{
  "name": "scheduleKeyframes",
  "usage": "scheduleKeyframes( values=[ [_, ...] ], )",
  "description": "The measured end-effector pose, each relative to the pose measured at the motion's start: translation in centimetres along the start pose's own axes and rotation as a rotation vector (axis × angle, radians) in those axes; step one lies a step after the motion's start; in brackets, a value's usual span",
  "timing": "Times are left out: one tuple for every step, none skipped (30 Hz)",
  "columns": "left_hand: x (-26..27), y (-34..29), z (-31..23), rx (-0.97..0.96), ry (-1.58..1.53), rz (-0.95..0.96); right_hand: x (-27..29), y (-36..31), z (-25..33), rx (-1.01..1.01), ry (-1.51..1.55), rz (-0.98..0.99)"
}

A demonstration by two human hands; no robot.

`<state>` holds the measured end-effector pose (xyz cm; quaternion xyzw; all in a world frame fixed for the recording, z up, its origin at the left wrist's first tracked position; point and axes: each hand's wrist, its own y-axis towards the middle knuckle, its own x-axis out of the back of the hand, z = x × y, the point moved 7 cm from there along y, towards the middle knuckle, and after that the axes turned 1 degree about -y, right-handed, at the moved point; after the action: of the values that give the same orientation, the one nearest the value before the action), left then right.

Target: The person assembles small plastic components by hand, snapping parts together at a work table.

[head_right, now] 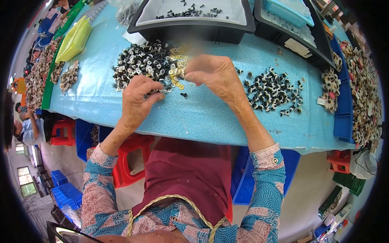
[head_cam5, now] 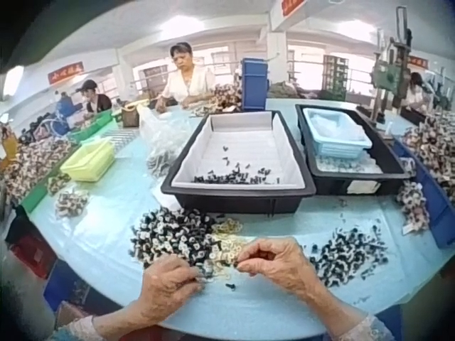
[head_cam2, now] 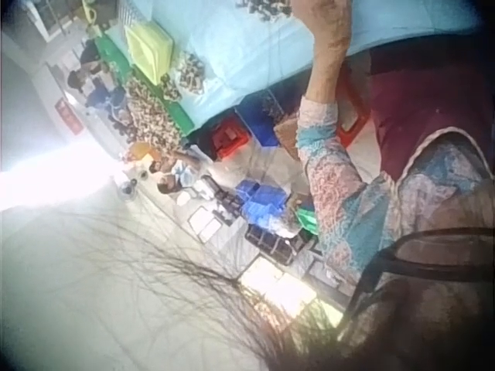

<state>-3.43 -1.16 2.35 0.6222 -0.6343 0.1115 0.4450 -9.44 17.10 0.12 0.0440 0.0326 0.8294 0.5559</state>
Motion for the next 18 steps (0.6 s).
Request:
scheduleKeyframes(
  values=[
    [-0.2, -0.2, -0.7, -0.075, 0.099, -0.031, 0.0, 0.0, -0.1, 0.001, -0.004, -0.001],
    [-0.4, -0.3, -1.0, -0.085, 0.158, -0.034, 0.0, 0.0, -0.1, 0.006, 0.000, 0.003],
    [-0.7, -0.4, -1.1, -0.085, 0.154, -0.037, -0.1, 0.0, -0.1, 0.011, 0.003, 0.007],
    [-1.0, -0.5, -1.1, -0.071, 0.200, -0.043, -0.1, 0.0, -0.2, 0.011, -0.001, 0.008],
    [-1.2, -0.6, -1.0, -0.059, 0.246, -0.049, -0.2, 0.0, -0.2, -0.001, -0.018, 0.017],
    [-1.4, -0.6, -0.9, -0.061, 0.243, -0.052, -0.3, 0.0, -0.2, -0.013, -0.035, 0.026],
    [-1.5, -0.7, -0.8, -0.071, 0.238, -0.078, -0.3, 0.0, -0.2, -0.011, -0.039, 0.026],
    [-1.5, -0.7, -0.8, -0.081, 0.231, -0.103, -0.3, 0.0, -0.2, -0.012, -0.029, 0.027],
    [-1.5, -0.7, -0.8, -0.083, 0.230, -0.104, -0.3, 0.0, -0.2, -0.012, -0.018, 0.029],
    [-1.3, -0.8, -0.8, -0.091, 0.216, -0.115, -0.2, 0.0, -0.3, -0.011, -0.020, 0.028],
    [-1.1, -0.8, -0.9, -0.101, 0.202, -0.125, -0.1, 0.0, -0.3, 0.001, 0.006, 0.020],
    [-1.0, -0.8, -1.1, -0.105, 0.201, -0.126, 0.0, 0.0, -0.3, 0.013, 0.033, 0.013],
    [-0.8, -0.8, -0.7, -0.004, 0.014, -0.124, 0.1, -0.1, -0.1, 0.015, 0.031, 0.009],
    [-0.7, -0.8, -0.1, 0.097, -0.171, -0.124, -0.1, -0.1, 0.1, 0.008, 0.040, 0.017],
    [-0.7, -0.7, -0.2, 0.092, -0.171, -0.125, -0.2, -0.2, 0.3, 0.001, 0.049, 0.025],
    [-1.0, -0.8, 0.3, 0.170, -0.364, -0.135, -0.4, -0.3, 0.3, 0.005, 0.046, 0.023],
    [-1.3, -0.8, 0.8, 0.250, -0.556, -0.144, -0.8, -0.4, 0.3, 0.009, 0.110, 0.054],
    [-1.4, -0.7, 0.9, 0.248, -0.556, -0.146, -1.2, -0.4, 0.3, 0.014, 0.173, 0.085]
  ],
)
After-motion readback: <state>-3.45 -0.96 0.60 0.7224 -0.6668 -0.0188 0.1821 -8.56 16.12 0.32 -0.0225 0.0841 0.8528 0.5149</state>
